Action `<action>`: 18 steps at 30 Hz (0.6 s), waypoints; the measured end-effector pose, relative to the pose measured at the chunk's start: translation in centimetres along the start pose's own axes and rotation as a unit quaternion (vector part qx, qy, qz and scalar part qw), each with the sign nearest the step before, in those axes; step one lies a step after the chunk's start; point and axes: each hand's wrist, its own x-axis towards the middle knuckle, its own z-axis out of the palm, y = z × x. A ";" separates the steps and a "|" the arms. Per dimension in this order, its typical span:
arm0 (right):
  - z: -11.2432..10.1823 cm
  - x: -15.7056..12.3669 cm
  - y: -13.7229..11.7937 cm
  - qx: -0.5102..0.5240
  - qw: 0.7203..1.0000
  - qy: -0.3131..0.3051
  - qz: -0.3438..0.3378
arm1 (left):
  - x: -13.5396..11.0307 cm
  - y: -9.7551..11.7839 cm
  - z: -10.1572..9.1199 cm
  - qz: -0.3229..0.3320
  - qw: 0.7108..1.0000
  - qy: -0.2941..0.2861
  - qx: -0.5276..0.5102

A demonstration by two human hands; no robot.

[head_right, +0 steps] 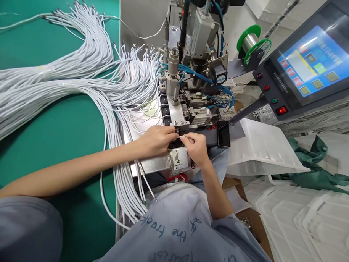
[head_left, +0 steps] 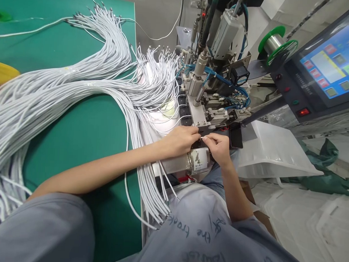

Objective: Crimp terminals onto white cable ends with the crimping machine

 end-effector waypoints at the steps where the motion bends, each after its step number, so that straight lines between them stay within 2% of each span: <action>1: 0.4 -0.1 0.1 0.016 0.999 0.031 0.004 | 0.0 0.1 0.4 -0.019 0.999 0.008 -0.029; 4: 1.2 -0.6 0.5 0.036 0.996 0.077 0.017 | -0.1 0.4 1.0 -0.041 0.996 0.014 -0.083; 12: 0.3 -0.4 4.0 0.099 0.988 0.037 0.110 | 0.0 1.0 0.8 -0.072 0.990 -0.122 0.027; 18: 0.9 -0.1 4.6 0.151 0.976 0.009 0.154 | 0.1 0.9 1.1 -0.066 0.984 -0.162 0.038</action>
